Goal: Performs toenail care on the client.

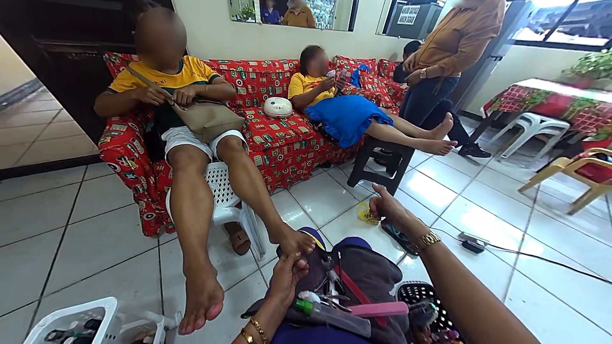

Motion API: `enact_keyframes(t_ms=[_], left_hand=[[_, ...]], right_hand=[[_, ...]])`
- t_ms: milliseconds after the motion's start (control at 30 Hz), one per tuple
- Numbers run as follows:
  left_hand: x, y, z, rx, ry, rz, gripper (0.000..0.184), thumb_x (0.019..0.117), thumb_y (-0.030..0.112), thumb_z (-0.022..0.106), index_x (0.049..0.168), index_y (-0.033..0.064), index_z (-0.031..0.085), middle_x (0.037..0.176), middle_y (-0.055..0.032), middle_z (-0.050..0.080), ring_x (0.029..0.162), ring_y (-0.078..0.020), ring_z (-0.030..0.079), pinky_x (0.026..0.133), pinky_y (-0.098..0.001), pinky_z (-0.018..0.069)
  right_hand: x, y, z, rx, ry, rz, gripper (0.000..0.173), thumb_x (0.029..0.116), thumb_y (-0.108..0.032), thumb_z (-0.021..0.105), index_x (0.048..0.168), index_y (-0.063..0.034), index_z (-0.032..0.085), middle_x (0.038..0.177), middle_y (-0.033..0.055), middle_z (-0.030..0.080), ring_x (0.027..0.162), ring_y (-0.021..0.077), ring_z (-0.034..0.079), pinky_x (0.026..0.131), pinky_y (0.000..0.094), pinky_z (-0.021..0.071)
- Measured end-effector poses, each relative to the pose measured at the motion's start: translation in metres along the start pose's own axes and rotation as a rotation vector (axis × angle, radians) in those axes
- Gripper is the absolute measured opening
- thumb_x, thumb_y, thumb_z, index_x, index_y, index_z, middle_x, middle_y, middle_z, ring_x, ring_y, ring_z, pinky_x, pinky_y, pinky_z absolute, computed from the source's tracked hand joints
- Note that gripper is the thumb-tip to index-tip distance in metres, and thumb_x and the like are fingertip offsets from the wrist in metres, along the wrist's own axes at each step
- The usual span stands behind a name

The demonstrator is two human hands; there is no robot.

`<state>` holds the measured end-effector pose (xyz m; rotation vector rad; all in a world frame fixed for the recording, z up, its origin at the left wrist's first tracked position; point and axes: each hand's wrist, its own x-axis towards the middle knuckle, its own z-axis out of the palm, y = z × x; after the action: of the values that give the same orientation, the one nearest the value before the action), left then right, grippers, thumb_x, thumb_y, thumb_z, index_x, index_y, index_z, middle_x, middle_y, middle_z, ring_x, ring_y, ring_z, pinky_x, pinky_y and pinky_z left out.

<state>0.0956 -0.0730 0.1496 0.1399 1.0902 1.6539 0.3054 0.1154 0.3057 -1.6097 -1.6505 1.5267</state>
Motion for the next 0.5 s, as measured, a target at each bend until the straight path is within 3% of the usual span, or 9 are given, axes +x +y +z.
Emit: enact_keyframes(t_ms=[100, 167, 267, 333, 367, 500], left_hand=[[0.000, 0.000, -0.001, 0.004, 0.001, -0.004, 0.012, 0.1070, 0.007, 0.046, 0.098, 0.0032, 0.054, 0.067, -0.0050, 0.066, 0.059, -0.0135, 0.068, 0.060, -0.0267, 0.0601], [0.001, -0.001, 0.000, 0.004, 0.004, -0.003, 0.011, 0.1068, 0.007, 0.047, 0.100, 0.0026, 0.054, 0.067, -0.0051, 0.066, 0.059, -0.0139, 0.068, 0.060, -0.0271, 0.0602], [0.002, -0.002, 0.000, 0.002, -0.002, -0.001, 0.010, 0.1066, 0.006, 0.047, 0.101, 0.0023, 0.055, 0.067, -0.0059, 0.066, 0.058, -0.0142, 0.068, 0.059, -0.0271, 0.0602], [0.001, -0.002, 0.000, -0.002, -0.004, -0.003, 0.010, 0.1067, 0.007, 0.048, 0.101, 0.0019, 0.055, 0.068, -0.0063, 0.066, 0.059, -0.0143, 0.068, 0.060, -0.0268, 0.0599], [0.001, -0.001, 0.001, -0.006, -0.001, -0.003, 0.010, 0.1066, 0.007, 0.048, 0.101, 0.0016, 0.055, 0.068, -0.0065, 0.066, 0.059, -0.0143, 0.068, 0.059, -0.0267, 0.0600], [0.001, 0.000, -0.001, -0.008, 0.003, -0.002, 0.010, 0.1066, 0.007, 0.048, 0.101, 0.0015, 0.055, 0.068, -0.0065, 0.066, 0.059, -0.0140, 0.068, 0.060, -0.0268, 0.0602]], right_hand=[[-0.001, -0.002, 0.003, -0.009, 0.001, 0.003, 0.062, 0.1096, -0.057, 0.018, 0.075, -0.0143, 0.048, 0.063, -0.0004, 0.049, 0.056, 0.0135, 0.049, 0.054, 0.0278, 0.0399], [0.001, -0.004, 0.006, -0.012, -0.045, -0.046, 0.064, 0.1095, -0.057, 0.016, 0.081, -0.0127, 0.053, 0.065, -0.0009, 0.051, 0.056, 0.0129, 0.051, 0.054, 0.0277, 0.0412], [-0.001, -0.018, 0.016, 0.050, -0.221, -0.250, 0.070, 0.1101, -0.049, 0.004, 0.119, -0.0056, 0.058, 0.070, -0.0001, 0.057, 0.055, 0.0116, 0.054, 0.052, 0.0264, 0.0462], [-0.004, -0.033, 0.027, 0.117, -0.348, -0.378, 0.074, 0.1079, -0.049, -0.003, 0.147, -0.0050, 0.042, 0.076, 0.0041, 0.064, 0.058, 0.0137, 0.060, 0.056, 0.0280, 0.0514], [-0.006, -0.041, 0.034, 0.147, -0.407, -0.428, 0.074, 0.1071, -0.050, -0.004, 0.155, -0.0068, 0.032, 0.076, 0.0054, 0.066, 0.059, 0.0147, 0.062, 0.056, 0.0280, 0.0531], [-0.009, -0.069, 0.066, 0.201, -0.538, -0.497, 0.072, 0.1059, -0.054, -0.005, 0.164, -0.0143, 0.012, 0.072, 0.0077, 0.067, 0.054, 0.0158, 0.062, 0.053, 0.0265, 0.0527]])
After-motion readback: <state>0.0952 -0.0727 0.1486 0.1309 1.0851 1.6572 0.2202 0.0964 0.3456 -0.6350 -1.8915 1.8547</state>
